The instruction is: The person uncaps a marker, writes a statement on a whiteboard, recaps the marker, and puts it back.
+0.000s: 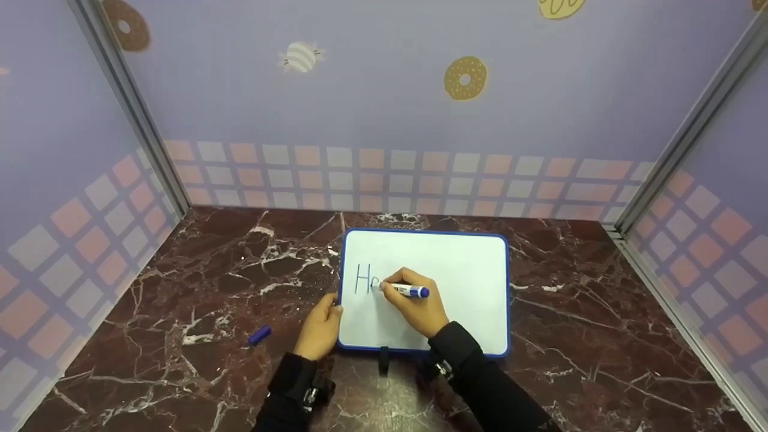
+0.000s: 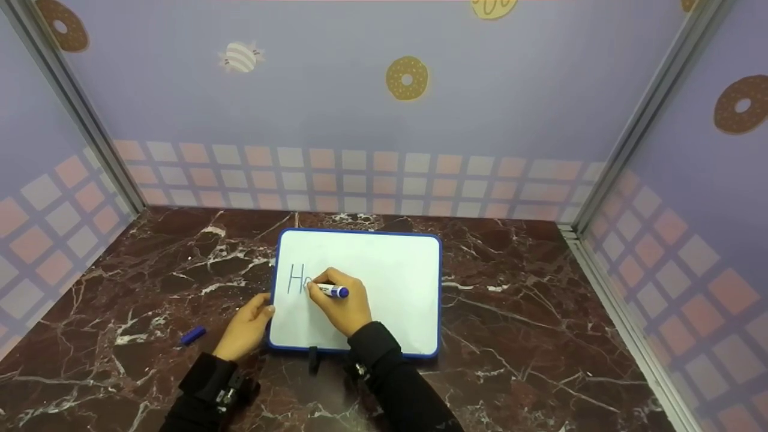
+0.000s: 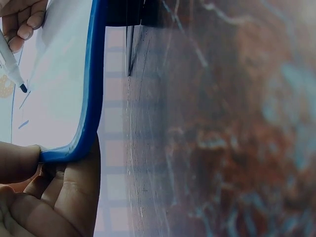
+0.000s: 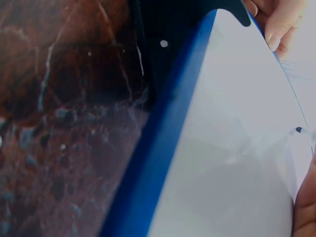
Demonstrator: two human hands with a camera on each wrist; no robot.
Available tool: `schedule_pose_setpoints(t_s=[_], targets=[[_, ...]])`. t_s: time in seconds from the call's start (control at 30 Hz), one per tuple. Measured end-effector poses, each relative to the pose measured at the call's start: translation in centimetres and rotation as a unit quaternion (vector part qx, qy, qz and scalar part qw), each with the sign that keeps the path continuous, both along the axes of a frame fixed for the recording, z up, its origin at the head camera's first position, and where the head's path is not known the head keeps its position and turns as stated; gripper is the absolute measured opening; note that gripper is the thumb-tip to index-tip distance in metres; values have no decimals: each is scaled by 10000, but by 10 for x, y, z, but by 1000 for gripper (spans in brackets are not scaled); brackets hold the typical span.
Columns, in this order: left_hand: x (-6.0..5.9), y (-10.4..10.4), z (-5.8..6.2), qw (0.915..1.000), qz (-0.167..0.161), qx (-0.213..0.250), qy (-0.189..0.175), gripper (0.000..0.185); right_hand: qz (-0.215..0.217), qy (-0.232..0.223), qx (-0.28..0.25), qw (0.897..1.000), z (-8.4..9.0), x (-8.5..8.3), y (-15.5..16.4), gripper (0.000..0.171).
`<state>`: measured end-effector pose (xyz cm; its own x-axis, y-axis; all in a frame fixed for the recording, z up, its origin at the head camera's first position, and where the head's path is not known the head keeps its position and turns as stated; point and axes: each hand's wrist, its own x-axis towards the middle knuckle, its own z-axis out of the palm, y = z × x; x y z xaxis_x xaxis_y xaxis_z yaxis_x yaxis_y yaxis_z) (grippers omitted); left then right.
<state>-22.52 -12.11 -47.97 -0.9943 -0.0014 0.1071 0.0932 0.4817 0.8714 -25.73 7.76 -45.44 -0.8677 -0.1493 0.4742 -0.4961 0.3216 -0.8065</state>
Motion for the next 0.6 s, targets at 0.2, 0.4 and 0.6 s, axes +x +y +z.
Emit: schedule_pose_setpoints(t_s=[0.2, 0.4, 0.6], targets=[[-1, 0, 0, 9999, 22, -46, -89, 36, 69, 3, 156, 9999, -1, 2, 3, 5], [0, 0, 1, 9998, 48, -128, -122, 35, 133, 40, 173, 9998, -2, 3, 5, 6], [-2, 0, 0, 9999, 42, -60, -119, 35, 61, -6, 184, 9998, -1, 4, 8, 7]])
